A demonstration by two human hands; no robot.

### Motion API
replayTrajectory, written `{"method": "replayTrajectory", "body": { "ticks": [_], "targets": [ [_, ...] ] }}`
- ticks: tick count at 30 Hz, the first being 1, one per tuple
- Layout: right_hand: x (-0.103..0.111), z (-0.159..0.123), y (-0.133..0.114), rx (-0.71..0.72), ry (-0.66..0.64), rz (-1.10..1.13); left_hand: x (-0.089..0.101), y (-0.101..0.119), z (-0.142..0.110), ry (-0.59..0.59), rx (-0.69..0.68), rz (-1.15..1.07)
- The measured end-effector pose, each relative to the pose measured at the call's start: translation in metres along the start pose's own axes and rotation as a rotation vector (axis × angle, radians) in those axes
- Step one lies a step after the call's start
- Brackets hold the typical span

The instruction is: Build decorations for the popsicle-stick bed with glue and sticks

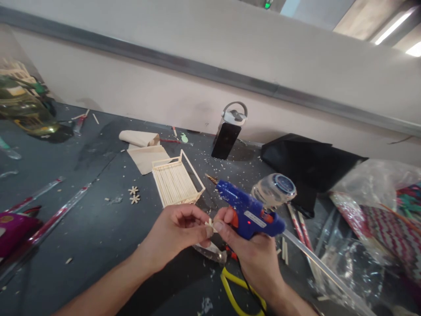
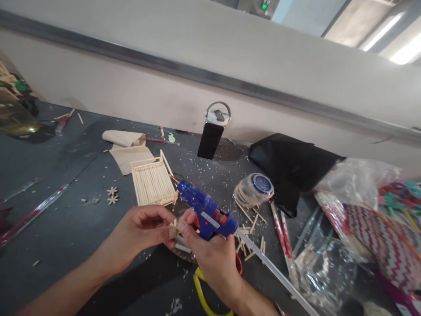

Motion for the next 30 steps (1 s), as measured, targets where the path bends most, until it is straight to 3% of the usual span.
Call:
{"method": "replayTrajectory", "body": {
  "ticks": [7, 14, 23, 30],
  "targets": [
    [-0.0011, 0.0014, 0.0007, 0.034, -0.089, 0.047, 0.0007, 0.0033, -0.0005, -0.015, -0.016, -0.021],
    [0.0058, 0.0073, 0.0019, 0.019, 0.004, 0.005, 0.0009, 0.0043, 0.0003, -0.014, -0.048, -0.049],
    [0.0002, 0.0058, 0.0037, -0.046, -0.118, 0.064, 0.0002, 0.0036, -0.0004, -0.014, -0.027, -0.052],
    [-0.0013, 0.0033, 0.0008, 0.008, -0.095, 0.0, -0.0003, 0.0012, 0.0004, -0.002, -0.04, -0.064]
  ]
}}
Point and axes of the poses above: each hand's wrist, its own z-axis towards the middle knuckle, its own x-axis out of the back of the hand, y = z × x, the point moved 1 cm from there along z, towards the middle knuckle, and after that the axes turned 15 degrees about y, right-handed, at the moved point
